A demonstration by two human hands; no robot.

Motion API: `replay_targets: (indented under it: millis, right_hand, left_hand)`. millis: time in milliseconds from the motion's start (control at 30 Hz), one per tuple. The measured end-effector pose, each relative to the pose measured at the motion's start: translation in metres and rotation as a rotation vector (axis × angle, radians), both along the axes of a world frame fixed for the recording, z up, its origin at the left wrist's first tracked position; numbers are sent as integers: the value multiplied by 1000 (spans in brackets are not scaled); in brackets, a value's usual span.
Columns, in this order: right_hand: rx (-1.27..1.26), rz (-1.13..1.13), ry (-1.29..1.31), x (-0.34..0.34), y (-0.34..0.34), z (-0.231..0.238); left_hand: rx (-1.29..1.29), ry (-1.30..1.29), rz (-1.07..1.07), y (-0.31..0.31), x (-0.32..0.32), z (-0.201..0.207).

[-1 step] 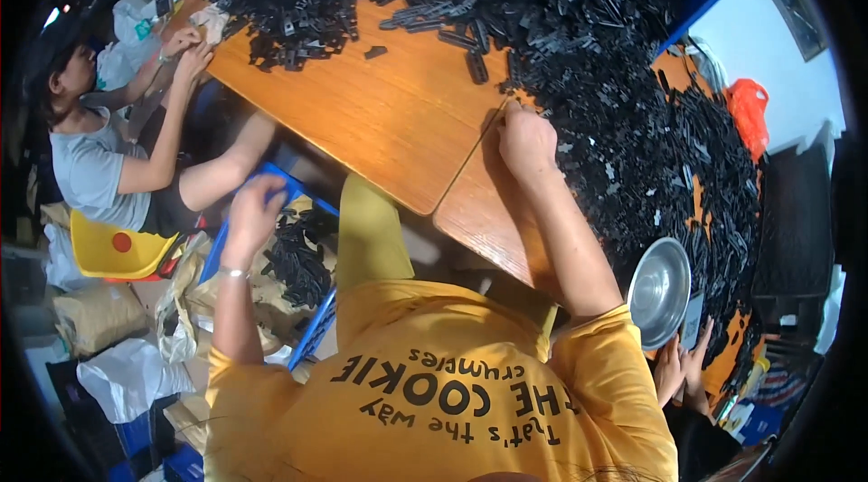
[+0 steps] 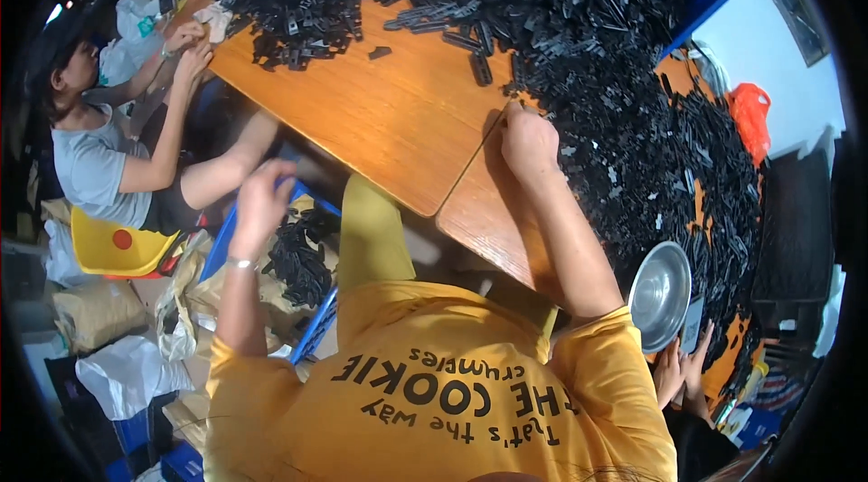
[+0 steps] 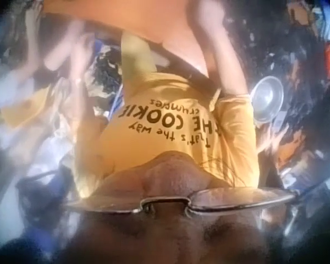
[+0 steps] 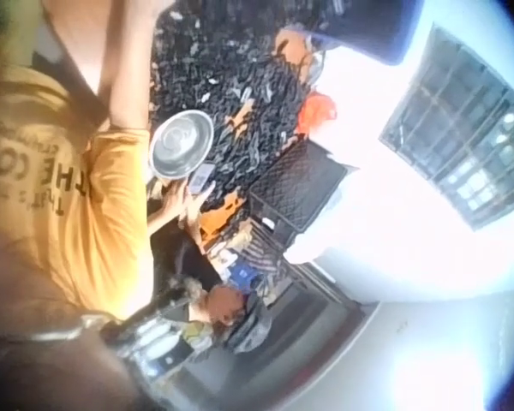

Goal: The person assembles small plastic components by inserting small pieces into plastic parts by hand and placing them on the table.

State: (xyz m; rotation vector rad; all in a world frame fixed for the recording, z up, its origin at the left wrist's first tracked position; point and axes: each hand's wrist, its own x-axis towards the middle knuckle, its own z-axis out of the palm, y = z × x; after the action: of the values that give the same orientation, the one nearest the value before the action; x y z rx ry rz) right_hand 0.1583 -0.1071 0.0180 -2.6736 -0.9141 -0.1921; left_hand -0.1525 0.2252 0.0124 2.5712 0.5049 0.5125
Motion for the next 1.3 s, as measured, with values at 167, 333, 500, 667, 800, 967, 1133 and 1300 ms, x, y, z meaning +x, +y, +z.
replay_targets:
  millis: [167, 333, 500, 667, 800, 967, 1133, 1300]
  right_hand:
    - [62, 87, -43, -9, 7, 2]
    - [179, 110, 58, -45, 6, 11]
    - [420, 293, 128, -82, 1, 49]
    - [614, 600, -8, -128, -27, 182]
    - [805, 732, -5, -172, -48, 236]
    - [1019, -451, -14, -256, -102, 223]
    - [815, -122, 3, -246, -96, 250]
    - [392, 693, 67, -186, -77, 250]
  left_hand:
    - [26, -136, -115, -27, 142, 15]
    - [163, -199, -40, -8, 285, -6]
    - [132, 2, 51, -20, 363, -10]
    - [166, 125, 110, -48, 358, -9]
    - [267, -28, 76, -71, 341, -30]
    - [266, -87, -26, -110, 298, -33]
    - [208, -189, -290, -149, 264, -28]
    - [96, -327, -318, -146, 240, -22]
